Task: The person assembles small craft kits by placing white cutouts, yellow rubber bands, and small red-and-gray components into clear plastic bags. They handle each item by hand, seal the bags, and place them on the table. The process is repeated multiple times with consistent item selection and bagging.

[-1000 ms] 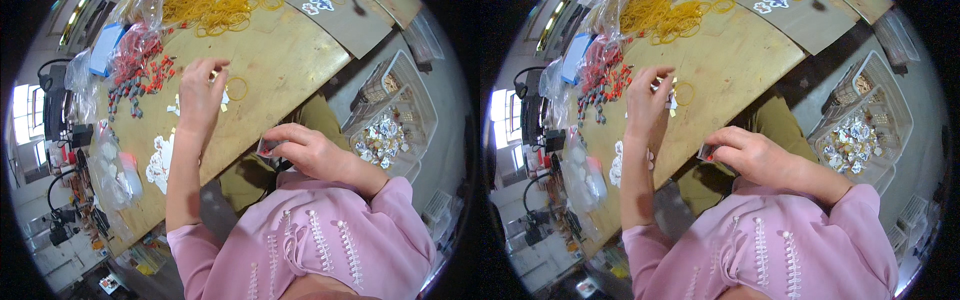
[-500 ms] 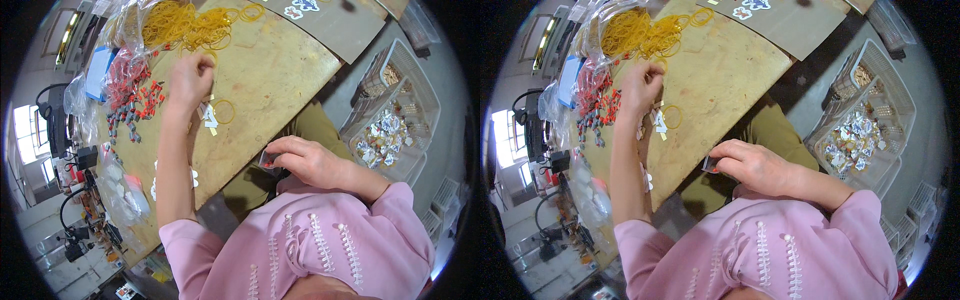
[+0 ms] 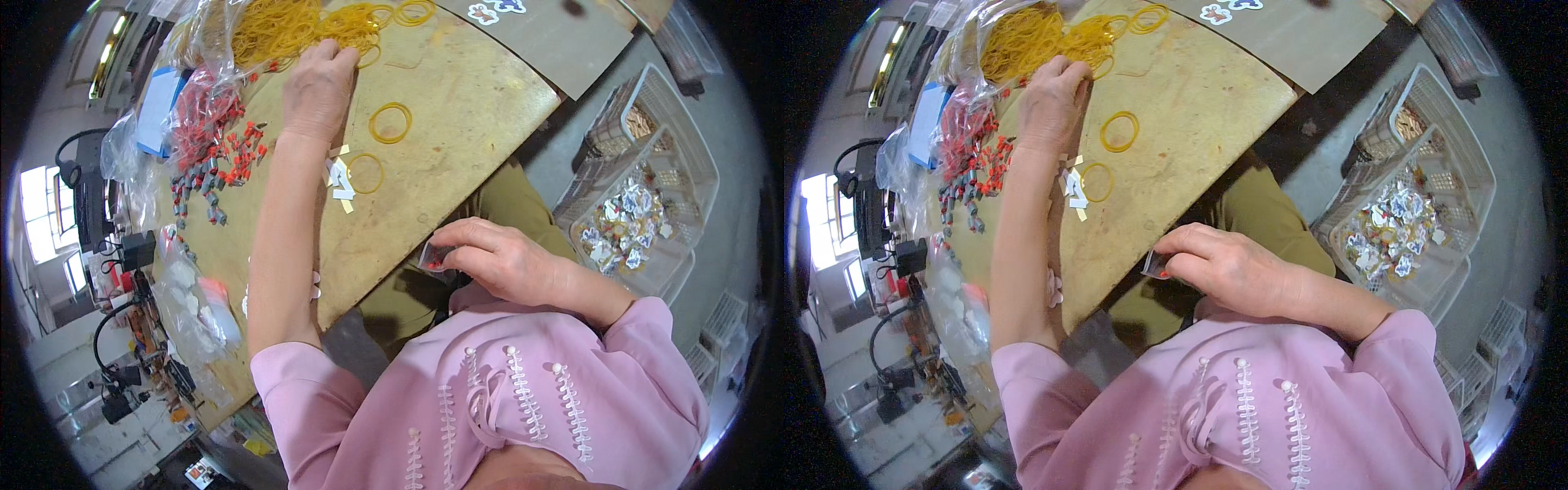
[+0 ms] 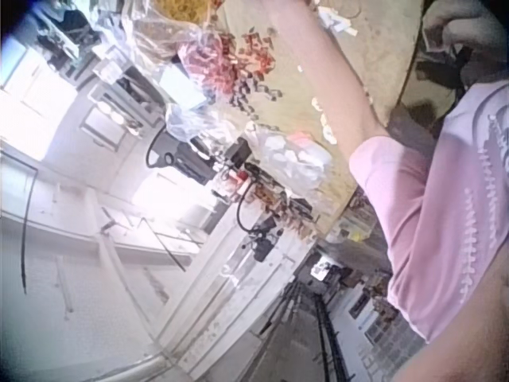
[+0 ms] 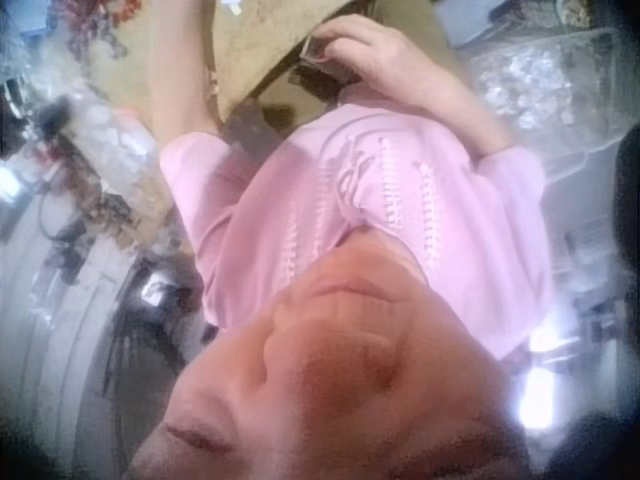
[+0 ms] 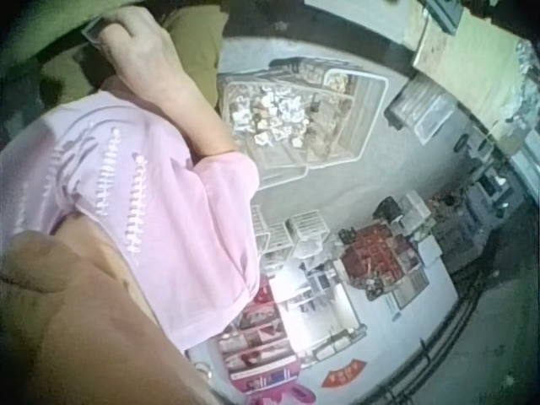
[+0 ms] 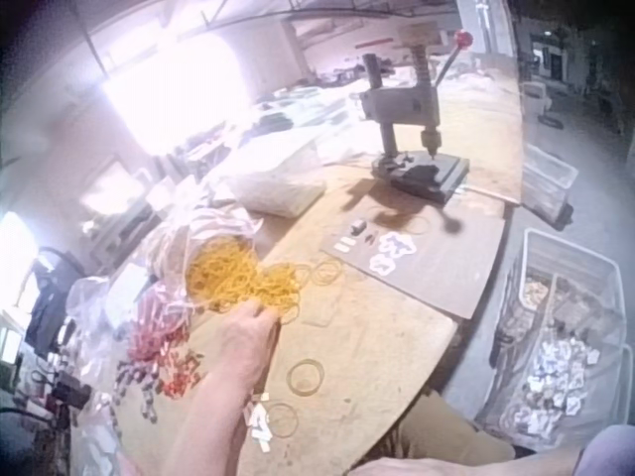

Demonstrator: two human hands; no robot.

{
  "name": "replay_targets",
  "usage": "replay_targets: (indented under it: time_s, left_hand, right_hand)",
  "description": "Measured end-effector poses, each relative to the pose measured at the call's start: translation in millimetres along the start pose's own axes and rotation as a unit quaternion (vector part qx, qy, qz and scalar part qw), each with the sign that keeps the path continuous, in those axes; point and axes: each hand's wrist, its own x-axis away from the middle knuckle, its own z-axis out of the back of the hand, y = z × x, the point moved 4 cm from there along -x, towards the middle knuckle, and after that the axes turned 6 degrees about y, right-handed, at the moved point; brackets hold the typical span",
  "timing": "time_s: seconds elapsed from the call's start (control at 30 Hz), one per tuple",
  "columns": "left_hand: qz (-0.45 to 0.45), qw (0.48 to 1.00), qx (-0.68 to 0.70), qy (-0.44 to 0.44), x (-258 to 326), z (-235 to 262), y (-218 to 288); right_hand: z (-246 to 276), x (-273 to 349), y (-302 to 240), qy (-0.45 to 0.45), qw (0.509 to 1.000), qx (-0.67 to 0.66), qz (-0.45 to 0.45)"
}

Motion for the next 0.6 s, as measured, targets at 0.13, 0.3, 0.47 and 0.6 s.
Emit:
replay_targets:
  time_s: [0.13, 0.3, 0.47, 0.6]
  left_hand:
    - [0.056, 0.991, 0.12, -0.016, 6.4, 7.9, 1.8]
    - [0.137, 0.934, 0.306, -0.119, 44.2, 39.0, 32.8]
    - [0.191, 0.939, 0.236, -0.161, 70.5, 60.6, 32.0]
    - [0.213, 0.909, 0.266, -0.242, 78.4, 52.1, 26.3]
  right_hand:
    - [1.0, 7.1, 7.9, -0.001, 1.0, 0.027, -0.006]
    - [4.3, 7.3, 7.8, -0.006, 1.0, 0.026, -0.012]
    - [-2.4, 2.6, 5.4, 0.0, 1.0, 0.024, 0.007]
    - [-8.1, 2.9, 1.9, -0.006, 1.0, 0.016, 0.009]
